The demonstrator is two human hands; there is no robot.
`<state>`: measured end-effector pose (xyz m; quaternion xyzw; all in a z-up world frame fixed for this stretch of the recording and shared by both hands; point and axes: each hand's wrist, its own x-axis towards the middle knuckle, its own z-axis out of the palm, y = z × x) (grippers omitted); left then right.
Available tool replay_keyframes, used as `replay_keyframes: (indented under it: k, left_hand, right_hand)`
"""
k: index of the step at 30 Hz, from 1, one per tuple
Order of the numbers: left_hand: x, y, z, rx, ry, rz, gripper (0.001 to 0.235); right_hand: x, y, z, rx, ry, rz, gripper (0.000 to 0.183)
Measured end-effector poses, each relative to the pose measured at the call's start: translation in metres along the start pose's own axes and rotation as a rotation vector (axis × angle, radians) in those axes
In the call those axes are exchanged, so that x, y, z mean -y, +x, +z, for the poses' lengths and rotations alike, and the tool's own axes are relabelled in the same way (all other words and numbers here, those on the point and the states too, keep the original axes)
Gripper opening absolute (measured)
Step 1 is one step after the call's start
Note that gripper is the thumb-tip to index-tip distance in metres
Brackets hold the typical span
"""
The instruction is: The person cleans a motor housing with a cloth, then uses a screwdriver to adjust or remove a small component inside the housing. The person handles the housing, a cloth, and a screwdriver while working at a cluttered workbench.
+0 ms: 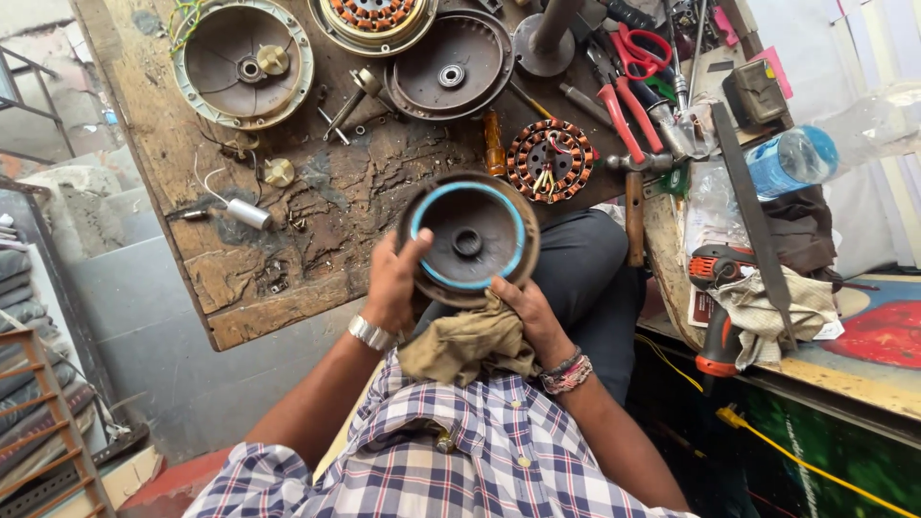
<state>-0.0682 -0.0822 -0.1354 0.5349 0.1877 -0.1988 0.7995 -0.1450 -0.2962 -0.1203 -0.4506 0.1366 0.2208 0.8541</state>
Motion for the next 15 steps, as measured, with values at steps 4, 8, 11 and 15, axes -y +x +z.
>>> replay_keyframes:
  k: [4, 8, 11, 15]
  left_hand:
    - [-0.010, 0.034, -0.025, -0.046, 0.147, 0.182, 0.036]
    - [-0.033, 0.055, -0.040, -0.082, 0.204, 0.276, 0.039]
    - [-0.041, 0.053, -0.044, -0.170, 0.383, 0.150, 0.046]
    - [-0.060, 0.039, -0.043, -0.253, 0.923, 0.370, 0.072]
  right_hand:
    - [0.012, -0.007, 0.009, 0.033, -0.043, 0.165, 0.067]
    - [0.020, -0.018, 0.005, 0.170, 0.018, 0.081, 0.069]
    - [0.012, -0.027, -0.003, 0.113, 0.072, 0.017, 0.062]
    - [0.027, -0.025, -0.014, -0.135, -0.177, -0.179, 0.054]
